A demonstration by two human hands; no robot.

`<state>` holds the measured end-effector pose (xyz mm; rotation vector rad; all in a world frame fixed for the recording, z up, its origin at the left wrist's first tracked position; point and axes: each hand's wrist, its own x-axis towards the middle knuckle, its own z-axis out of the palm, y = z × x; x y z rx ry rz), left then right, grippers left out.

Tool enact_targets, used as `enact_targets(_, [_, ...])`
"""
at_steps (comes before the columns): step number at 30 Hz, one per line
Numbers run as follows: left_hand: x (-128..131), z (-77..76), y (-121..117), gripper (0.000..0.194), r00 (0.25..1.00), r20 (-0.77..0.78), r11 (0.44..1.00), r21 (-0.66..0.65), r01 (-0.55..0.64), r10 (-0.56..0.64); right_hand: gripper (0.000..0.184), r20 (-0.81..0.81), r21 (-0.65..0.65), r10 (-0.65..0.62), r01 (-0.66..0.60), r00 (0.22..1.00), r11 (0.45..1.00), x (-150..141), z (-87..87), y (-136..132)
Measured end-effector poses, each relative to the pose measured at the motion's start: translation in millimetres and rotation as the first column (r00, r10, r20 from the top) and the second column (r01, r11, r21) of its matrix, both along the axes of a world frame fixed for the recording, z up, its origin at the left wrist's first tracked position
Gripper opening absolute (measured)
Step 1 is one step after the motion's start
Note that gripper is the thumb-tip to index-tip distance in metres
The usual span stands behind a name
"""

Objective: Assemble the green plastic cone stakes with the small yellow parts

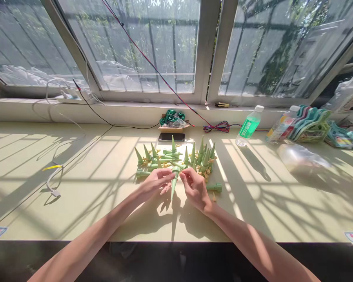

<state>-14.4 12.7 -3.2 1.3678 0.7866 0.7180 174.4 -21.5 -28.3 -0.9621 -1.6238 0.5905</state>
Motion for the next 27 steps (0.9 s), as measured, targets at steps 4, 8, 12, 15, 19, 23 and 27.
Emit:
enact_targets(4, [2.7,-1.0,-0.1,0.037,0.995,0.049,0.995,0.044,-0.086,0.084,0.019,-0.050,-0.070,-0.001,-0.003,0.999,0.998,-0.5,-4.7,0.9])
enact_targets(8, [5.8,-0.1,-1.8,0.040,0.988,0.039,0.981,0.121,-0.153,0.150,0.023,-0.057,-0.136,-0.021,0.013,0.998,0.991,-1.5,-4.4,0.8])
enact_targets(12, [6.4,2.3,-6.4,0.036,0.983,0.009,0.929,0.326,-0.176,0.183,0.028,-0.026,-0.166,-0.058,0.053,0.998,0.985,-1.4,-2.0,0.6])
enact_targets(15, [5.6,2.4,-9.5,0.032,0.974,-0.042,0.846,0.505,-0.173,0.224,0.032,-0.029,-0.176,-0.069,0.063,0.997,0.982,-0.8,-2.3,1.2])
enact_targets(19, [4.9,1.3,-10.5,0.029,0.967,-0.053,0.784,0.598,-0.170,0.249,0.032,-0.066,-0.182,-0.056,0.043,0.996,0.982,-0.9,-5.5,3.1])
enact_targets(23, [5.1,1.3,-9.3,0.026,0.965,-0.051,0.789,0.587,-0.179,0.257,0.035,-0.079,-0.153,-0.045,0.033,0.996,0.988,-1.6,-9.7,5.6])
enact_targets(27, [5.1,2.4,-8.8,0.026,0.963,-0.041,0.794,0.576,-0.196,0.267,0.034,-0.073,-0.137,-0.019,0.009,0.997,0.991,-1.3,-10.9,6.3])
